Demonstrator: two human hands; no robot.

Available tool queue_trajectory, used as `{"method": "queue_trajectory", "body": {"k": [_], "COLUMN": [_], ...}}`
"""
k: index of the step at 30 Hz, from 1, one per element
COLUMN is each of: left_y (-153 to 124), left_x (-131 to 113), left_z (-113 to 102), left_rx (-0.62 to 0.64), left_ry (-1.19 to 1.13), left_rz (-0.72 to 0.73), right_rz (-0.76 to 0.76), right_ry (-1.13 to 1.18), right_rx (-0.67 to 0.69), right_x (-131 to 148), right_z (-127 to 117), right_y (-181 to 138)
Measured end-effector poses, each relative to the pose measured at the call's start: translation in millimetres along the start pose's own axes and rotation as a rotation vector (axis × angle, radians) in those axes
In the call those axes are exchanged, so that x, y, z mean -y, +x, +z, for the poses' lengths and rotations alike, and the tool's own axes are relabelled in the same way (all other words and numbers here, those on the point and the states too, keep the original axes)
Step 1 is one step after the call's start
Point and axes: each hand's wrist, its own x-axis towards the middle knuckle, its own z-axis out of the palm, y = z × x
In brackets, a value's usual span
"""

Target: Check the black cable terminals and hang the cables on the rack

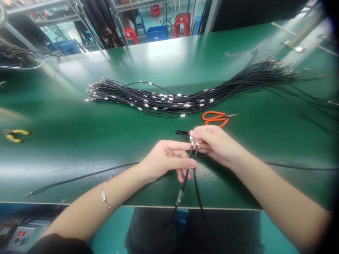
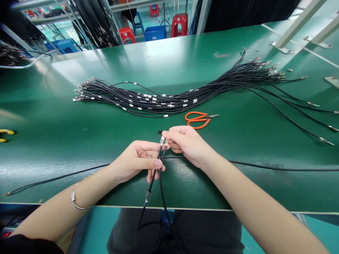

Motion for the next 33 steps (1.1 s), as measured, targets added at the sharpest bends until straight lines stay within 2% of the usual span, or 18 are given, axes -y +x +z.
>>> {"method": "queue_trajectory", "body": {"k": [33], "left_y": [-0.6], "left_x": [-0.5], "left_z": [1.0], "left_rx": [-0.014], "left_ry": [0.02], "left_rz": [0.014], "right_rz": [0.035], "right_ry": [-0.002], "right_rx": [0.0], "right_x": [-0.7], "right_z": [0.9], "right_y": [0.8]}}
